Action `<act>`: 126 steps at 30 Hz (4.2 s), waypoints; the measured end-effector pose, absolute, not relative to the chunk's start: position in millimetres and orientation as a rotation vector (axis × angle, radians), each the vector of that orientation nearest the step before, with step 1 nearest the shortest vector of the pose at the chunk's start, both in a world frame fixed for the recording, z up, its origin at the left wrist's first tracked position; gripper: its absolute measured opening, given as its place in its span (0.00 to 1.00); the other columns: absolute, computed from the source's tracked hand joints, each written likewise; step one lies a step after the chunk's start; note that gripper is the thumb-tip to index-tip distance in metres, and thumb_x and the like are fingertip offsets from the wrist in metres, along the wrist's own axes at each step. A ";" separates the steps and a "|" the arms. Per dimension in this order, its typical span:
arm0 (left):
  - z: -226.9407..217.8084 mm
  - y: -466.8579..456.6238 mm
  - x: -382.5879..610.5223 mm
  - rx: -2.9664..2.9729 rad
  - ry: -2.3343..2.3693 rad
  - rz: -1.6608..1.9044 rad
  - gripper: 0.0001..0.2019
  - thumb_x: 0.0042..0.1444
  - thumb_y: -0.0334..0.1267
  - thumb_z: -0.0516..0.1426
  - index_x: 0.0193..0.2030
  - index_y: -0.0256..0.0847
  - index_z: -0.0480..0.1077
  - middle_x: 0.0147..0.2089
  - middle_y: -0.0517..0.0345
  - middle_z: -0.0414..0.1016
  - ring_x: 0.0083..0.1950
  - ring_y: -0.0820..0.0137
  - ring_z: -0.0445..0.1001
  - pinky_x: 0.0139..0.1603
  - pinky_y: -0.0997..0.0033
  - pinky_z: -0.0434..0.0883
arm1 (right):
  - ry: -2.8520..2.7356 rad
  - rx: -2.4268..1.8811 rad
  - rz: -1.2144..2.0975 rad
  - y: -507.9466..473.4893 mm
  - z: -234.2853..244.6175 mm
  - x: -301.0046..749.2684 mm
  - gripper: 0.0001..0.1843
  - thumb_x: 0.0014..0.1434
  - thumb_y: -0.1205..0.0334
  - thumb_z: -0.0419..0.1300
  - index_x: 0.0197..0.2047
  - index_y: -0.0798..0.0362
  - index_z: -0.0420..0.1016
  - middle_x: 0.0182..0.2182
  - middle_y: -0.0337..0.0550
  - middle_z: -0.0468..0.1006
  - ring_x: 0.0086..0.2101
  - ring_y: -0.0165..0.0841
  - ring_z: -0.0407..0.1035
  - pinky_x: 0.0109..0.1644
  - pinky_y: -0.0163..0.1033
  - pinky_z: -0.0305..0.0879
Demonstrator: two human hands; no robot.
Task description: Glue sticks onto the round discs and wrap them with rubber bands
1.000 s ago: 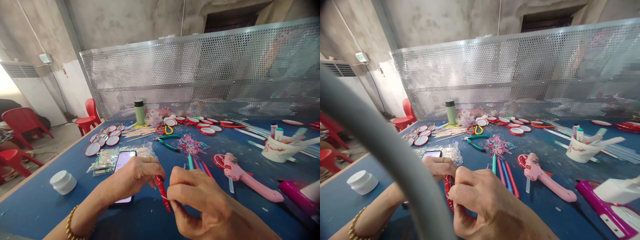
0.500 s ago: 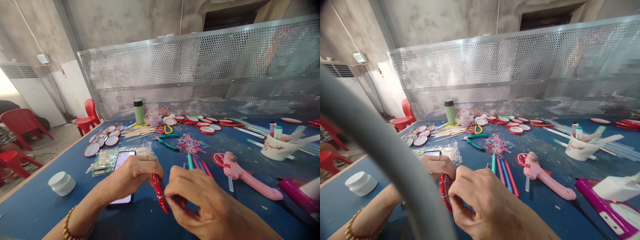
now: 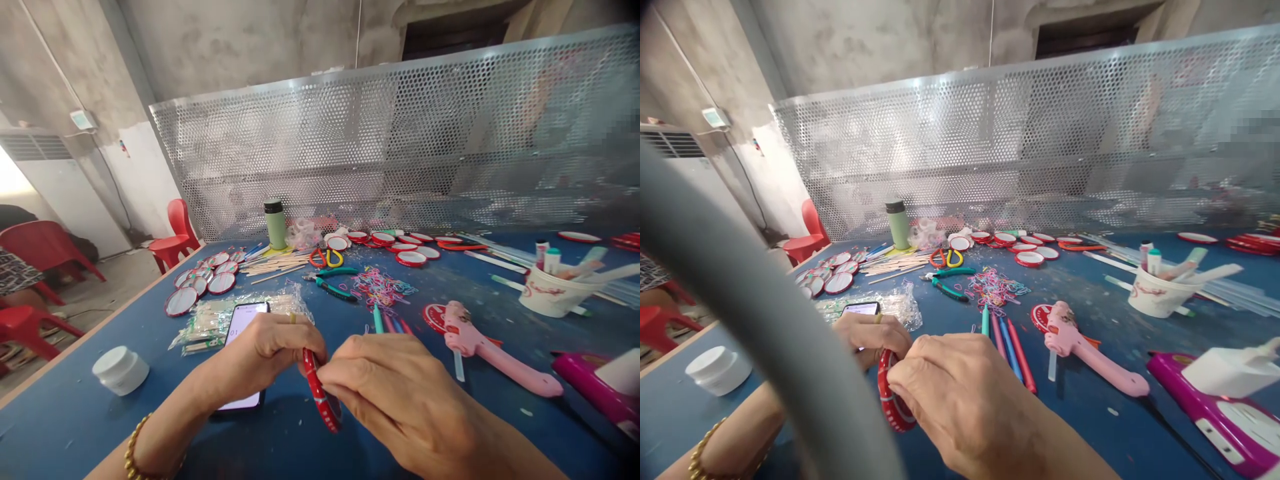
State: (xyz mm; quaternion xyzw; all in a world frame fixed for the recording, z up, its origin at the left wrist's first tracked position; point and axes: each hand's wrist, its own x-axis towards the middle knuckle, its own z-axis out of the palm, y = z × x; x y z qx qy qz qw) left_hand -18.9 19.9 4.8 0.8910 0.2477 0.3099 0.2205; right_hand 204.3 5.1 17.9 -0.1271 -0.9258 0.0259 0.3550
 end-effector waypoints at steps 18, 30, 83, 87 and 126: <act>1.3 16.0 -16.2 2.437 0.735 0.837 0.14 0.66 0.30 0.48 0.37 0.36 0.75 0.36 0.52 0.75 0.35 0.75 0.73 0.36 0.77 0.73 | -2.346 -0.454 0.047 3.0 7.6 195.8 0.09 0.61 0.75 0.52 0.32 0.55 0.70 0.25 0.37 0.70 0.26 0.27 0.63 0.31 0.34 0.59; 1.5 15.3 -15.7 2.400 0.727 0.808 0.15 0.66 0.30 0.48 0.38 0.36 0.76 0.33 0.54 0.74 0.32 0.76 0.72 0.32 0.79 0.73 | -2.328 -0.493 0.068 -0.3 9.0 197.3 0.10 0.60 0.75 0.52 0.33 0.54 0.71 0.25 0.37 0.71 0.27 0.27 0.64 0.33 0.35 0.60; -8.3 14.1 3.9 1.434 1.232 0.918 0.09 0.50 0.39 0.57 0.26 0.41 0.60 0.16 0.68 0.61 0.16 0.78 0.58 0.18 0.79 0.55 | -2.034 -0.959 0.234 45.2 11.6 211.1 0.10 0.63 0.64 0.56 0.33 0.53 0.76 0.24 0.37 0.76 0.23 0.27 0.66 0.27 0.32 0.62; -11.4 14.5 4.0 1.415 1.209 0.900 0.09 0.50 0.40 0.58 0.26 0.41 0.61 0.16 0.68 0.63 0.16 0.78 0.59 0.18 0.79 0.56 | -2.057 -0.920 0.244 41.7 10.5 204.9 0.09 0.63 0.67 0.56 0.31 0.53 0.75 0.24 0.37 0.75 0.25 0.27 0.66 0.29 0.32 0.61; -53.9 40.8 -7.9 1.369 1.289 0.627 0.12 0.47 0.44 0.60 0.26 0.42 0.61 0.13 0.67 0.64 0.12 0.74 0.61 0.11 0.78 0.56 | -2.020 -1.089 0.756 40.5 2.4 197.9 0.08 0.55 0.68 0.57 0.26 0.56 0.73 0.22 0.37 0.74 0.24 0.25 0.65 0.27 0.29 0.59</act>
